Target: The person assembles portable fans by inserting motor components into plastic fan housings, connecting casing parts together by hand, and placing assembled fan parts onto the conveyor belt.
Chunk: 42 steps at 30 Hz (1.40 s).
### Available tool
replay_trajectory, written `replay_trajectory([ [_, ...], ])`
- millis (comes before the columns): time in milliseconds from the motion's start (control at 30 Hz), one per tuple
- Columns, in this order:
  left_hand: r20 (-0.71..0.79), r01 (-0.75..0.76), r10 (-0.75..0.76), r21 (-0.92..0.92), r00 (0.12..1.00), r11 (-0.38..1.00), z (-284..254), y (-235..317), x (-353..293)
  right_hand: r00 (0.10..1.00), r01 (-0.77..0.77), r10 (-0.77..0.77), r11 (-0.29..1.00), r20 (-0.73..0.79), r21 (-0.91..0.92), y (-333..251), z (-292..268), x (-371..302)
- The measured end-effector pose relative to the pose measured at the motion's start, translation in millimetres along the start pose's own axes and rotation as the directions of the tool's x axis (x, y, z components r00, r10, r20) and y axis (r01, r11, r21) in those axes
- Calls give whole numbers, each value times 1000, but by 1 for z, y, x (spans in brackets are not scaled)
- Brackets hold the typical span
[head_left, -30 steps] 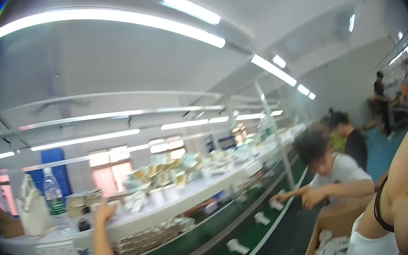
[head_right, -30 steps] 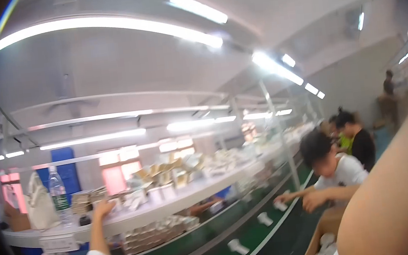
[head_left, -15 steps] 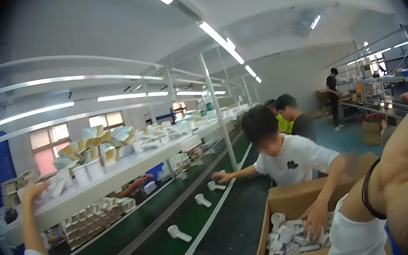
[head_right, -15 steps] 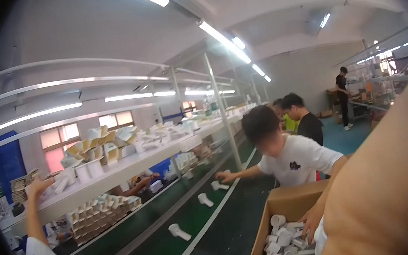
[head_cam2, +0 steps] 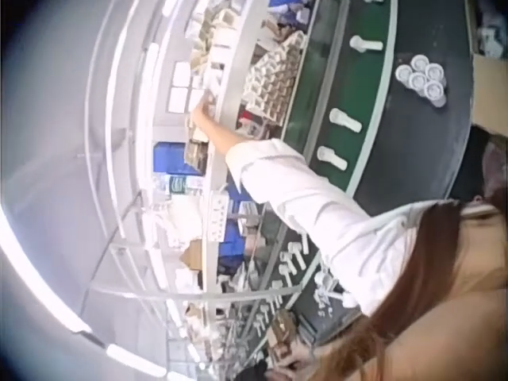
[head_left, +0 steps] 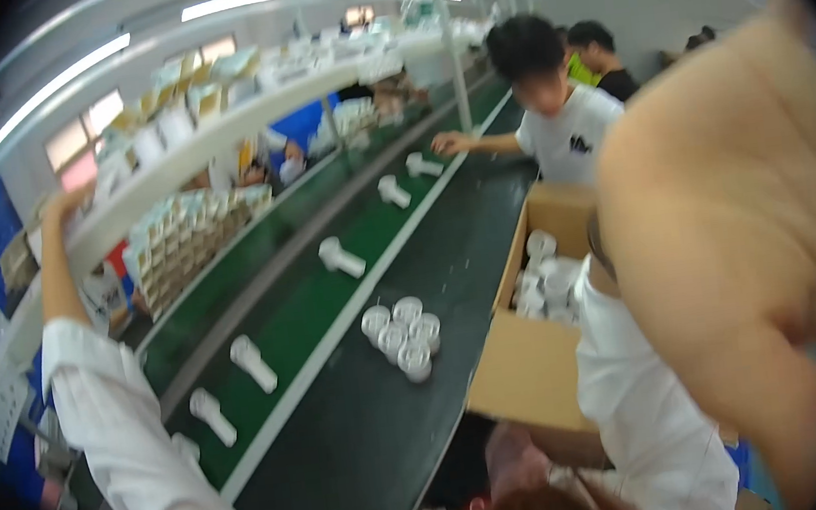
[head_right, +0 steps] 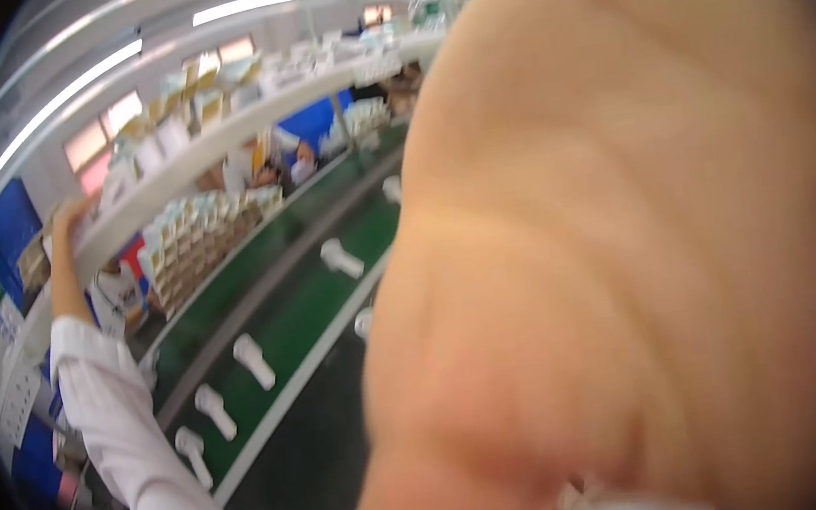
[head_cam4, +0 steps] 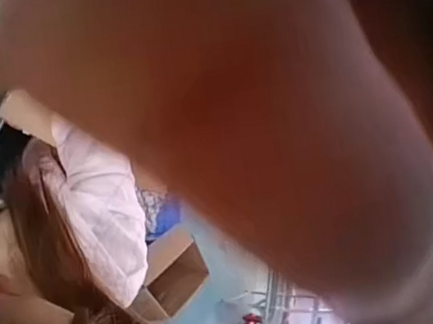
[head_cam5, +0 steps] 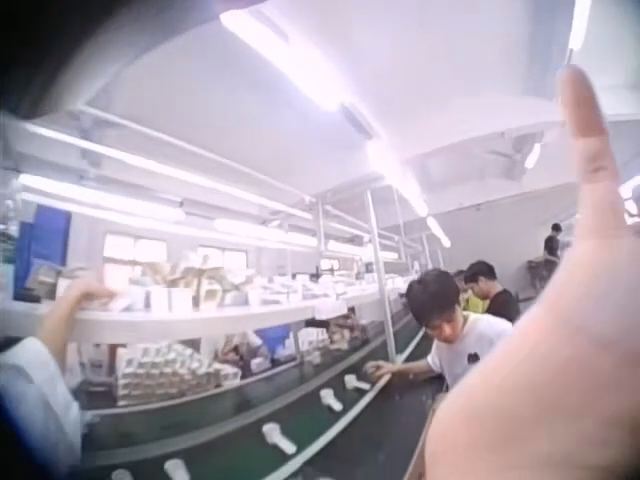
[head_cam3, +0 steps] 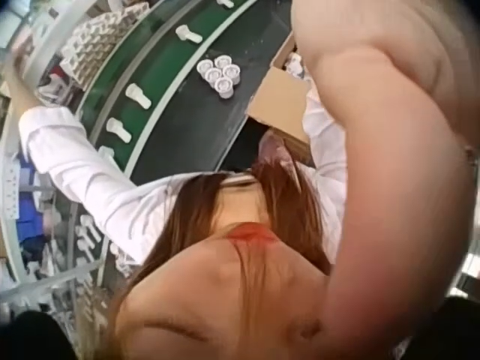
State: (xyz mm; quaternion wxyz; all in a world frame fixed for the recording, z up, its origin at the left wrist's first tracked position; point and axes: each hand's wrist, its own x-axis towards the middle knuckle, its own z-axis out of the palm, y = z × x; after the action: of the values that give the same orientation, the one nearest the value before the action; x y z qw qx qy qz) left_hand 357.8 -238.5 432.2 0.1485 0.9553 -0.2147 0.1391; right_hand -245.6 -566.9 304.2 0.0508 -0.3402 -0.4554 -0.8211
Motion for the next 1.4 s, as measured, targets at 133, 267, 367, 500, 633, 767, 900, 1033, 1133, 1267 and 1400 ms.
replay_trajectory([
  [133, 39, 22, -24, 52, 999, 998, -28, 10, -23, 982, -162, 167, 985, -83, 61, -28, 47, -36],
  [267, -2, 39, -39, 56, 999, 998, 0, 38, -66, 965, -225, 243, 961, -97, 161, -19, 102, -78],
  [367, -163, 82, -60, 130, 985, 988, -19, 31, -100, 831, -543, 548, 836, 91, -81, -7, 157, -129],
  [500, -51, -157, 191, 387, 980, 909, -17, 5, -109, 406, -885, 857, 455, 319, -97, 32, 264, -206],
  [633, -229, -77, 104, 122, 968, 990, -11, -7, -92, 306, -808, 833, 484, 462, -337, 95, 357, -269],
  [767, -280, -155, 211, 210, 937, 965, 5, 35, -66, 479, -495, 684, 728, 551, -474, 181, 390, -315],
  [900, -333, -158, 121, -86, 935, 984, -24, -37, -38, 133, -672, 802, 505, 582, -542, 152, 446, -266],
  [1033, -282, -42, 91, 174, 955, 984, -3, -36, -34, -184, -405, 742, 540, 644, -738, 139, 464, -255],
  [1133, -383, -35, 189, 374, 904, 927, -1, -15, -48, -403, -495, 705, 368, 583, -787, 155, 467, -269],
  [1267, -193, -130, 165, 183, 967, 975, -11, 11, -78, -279, -459, 734, 465, 619, -757, 180, 451, -297],
  [1400, -20, -198, 203, 143, 979, 970, -31, -13, -97, -381, -531, 508, 564, 772, -633, 162, 461, -272],
])
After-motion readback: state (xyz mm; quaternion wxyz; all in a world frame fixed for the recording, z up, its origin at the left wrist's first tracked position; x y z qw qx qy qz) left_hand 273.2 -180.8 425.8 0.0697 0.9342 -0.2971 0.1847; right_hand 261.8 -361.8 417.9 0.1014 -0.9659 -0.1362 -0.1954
